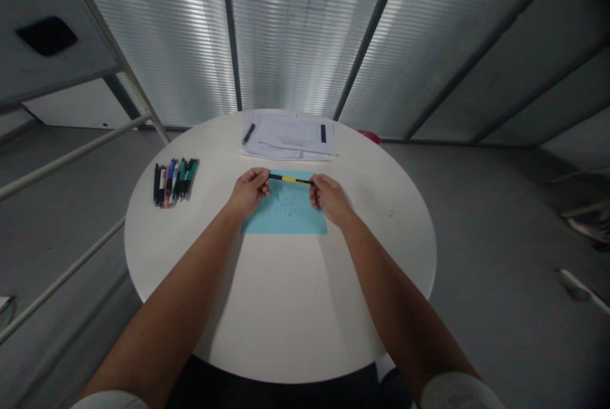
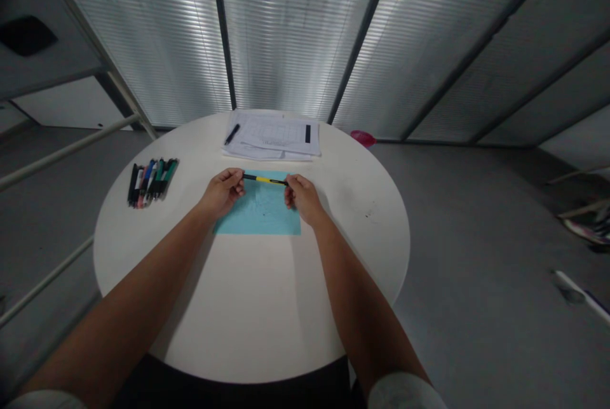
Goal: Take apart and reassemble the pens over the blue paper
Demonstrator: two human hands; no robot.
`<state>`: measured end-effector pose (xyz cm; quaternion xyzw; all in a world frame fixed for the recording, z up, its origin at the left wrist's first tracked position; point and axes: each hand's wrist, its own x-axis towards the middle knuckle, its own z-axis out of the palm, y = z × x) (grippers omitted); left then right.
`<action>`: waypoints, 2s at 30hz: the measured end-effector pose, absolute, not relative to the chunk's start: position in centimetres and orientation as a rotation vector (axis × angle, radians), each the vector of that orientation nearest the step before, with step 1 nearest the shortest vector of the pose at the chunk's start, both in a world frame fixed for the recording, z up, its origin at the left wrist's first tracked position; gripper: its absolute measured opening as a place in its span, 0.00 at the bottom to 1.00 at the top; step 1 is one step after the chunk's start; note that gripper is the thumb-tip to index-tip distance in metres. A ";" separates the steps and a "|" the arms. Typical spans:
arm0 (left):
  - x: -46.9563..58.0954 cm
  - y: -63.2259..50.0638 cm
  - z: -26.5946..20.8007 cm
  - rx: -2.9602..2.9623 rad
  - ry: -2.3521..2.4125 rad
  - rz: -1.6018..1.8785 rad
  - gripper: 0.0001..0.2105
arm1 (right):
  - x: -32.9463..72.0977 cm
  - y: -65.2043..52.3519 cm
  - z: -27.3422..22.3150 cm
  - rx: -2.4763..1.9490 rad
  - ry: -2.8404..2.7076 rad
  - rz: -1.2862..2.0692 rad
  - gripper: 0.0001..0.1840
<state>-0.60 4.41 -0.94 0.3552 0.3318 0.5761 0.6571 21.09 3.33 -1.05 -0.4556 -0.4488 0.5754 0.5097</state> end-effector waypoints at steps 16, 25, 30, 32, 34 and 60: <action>-0.5 4.6 -0.9 0.735 0.758 1.341 0.08 | 21.2 3.7 -1.6 -1.039 -1.101 1.307 0.20; -0.6 4.4 -0.7 0.732 0.737 1.332 0.06 | 21.3 3.6 -1.5 -1.069 -1.091 1.363 0.22; -0.5 4.5 -0.6 0.699 0.768 1.339 0.05 | 21.3 3.8 -1.7 -1.031 -1.096 1.343 0.20; -0.5 4.5 -0.6 0.689 0.767 1.340 0.06 | 21.3 3.8 -1.8 -1.019 -1.102 1.329 0.19; -0.5 4.6 -0.6 0.684 0.764 1.335 0.06 | 21.4 3.8 -1.8 -1.013 -1.107 1.319 0.20; -0.5 4.8 -0.8 0.658 0.775 1.335 0.04 | 21.4 3.8 -1.9 -1.048 -1.122 1.321 0.18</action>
